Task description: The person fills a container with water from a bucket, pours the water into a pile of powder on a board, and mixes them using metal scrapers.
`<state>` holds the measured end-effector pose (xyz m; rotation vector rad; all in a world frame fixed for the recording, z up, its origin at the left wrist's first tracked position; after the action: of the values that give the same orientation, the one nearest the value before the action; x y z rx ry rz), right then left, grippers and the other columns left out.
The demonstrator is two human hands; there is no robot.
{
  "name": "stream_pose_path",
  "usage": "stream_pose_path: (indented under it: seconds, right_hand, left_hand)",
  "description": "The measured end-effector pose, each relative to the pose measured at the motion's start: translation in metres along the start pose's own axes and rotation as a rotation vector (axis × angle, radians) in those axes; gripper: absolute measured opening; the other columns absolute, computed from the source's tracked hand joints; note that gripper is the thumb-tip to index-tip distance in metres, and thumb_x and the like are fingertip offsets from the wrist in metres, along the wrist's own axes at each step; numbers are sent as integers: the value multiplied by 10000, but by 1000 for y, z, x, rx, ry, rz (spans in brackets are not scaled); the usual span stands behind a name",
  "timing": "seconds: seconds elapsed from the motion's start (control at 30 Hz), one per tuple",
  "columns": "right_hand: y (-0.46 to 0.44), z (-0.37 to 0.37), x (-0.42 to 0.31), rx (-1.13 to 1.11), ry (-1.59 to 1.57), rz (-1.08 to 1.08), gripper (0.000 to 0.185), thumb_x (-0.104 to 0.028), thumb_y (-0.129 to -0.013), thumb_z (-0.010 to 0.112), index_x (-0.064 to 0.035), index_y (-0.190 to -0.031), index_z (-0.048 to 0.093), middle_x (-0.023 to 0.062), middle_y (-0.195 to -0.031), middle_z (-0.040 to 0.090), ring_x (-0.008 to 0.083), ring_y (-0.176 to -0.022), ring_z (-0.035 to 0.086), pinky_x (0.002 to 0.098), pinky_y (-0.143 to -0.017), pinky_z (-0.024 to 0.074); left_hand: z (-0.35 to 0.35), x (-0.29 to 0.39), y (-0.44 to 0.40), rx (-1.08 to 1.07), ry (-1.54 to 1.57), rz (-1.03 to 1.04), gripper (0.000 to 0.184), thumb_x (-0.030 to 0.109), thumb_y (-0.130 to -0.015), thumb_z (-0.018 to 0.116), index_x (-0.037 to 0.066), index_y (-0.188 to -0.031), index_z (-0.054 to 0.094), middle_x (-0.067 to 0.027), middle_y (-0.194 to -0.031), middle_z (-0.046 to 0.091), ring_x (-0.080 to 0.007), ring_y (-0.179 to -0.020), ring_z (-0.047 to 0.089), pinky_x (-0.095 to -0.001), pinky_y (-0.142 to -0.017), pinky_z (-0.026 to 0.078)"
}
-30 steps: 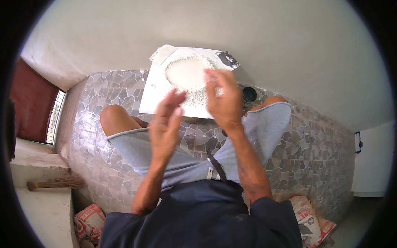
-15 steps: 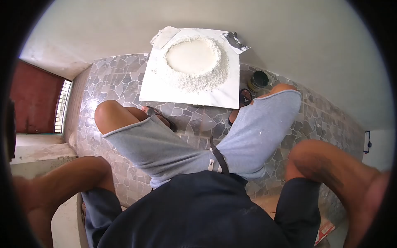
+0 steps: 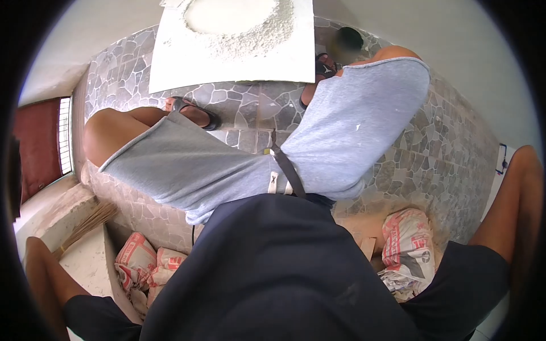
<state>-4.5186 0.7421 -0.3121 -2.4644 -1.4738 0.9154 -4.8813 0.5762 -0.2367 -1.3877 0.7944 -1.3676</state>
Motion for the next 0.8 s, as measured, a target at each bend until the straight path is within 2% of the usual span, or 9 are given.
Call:
stream_pose_path:
  seconds: [0.3,0.8]
  right_hand:
    - [13,32,40,8,-39,239,347,-239,-1019,394,2,-1202,565,114,-1065,596,173,-885,592,327,-697,536]
    - [15,58,78,22,-73,366,335,-232,-1017,414,5,-1174,592,99,-1024,608,161,-866,589,315,-702,525]
  left_hand:
    - [2,-9,-3,-45,-16,-50,485,362,-980,627,25,-1325,584,-78,-1309,615,-165,-1217,559,-313,-1050,442]
    - [0,-20,11,-45,-38,-59,461,347,-986,621,21,-1310,596,-82,-1276,629,-168,-1196,571,-320,-1033,451]
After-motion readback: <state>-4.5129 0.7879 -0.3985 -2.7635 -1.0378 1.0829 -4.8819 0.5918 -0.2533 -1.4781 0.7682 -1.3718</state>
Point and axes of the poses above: each hand's wrist, its own y-axis away from the middle knuckle, its own z-axis out of the palm, x = y × z, the point moved 6 cm from there along -y, towards the middle knuckle
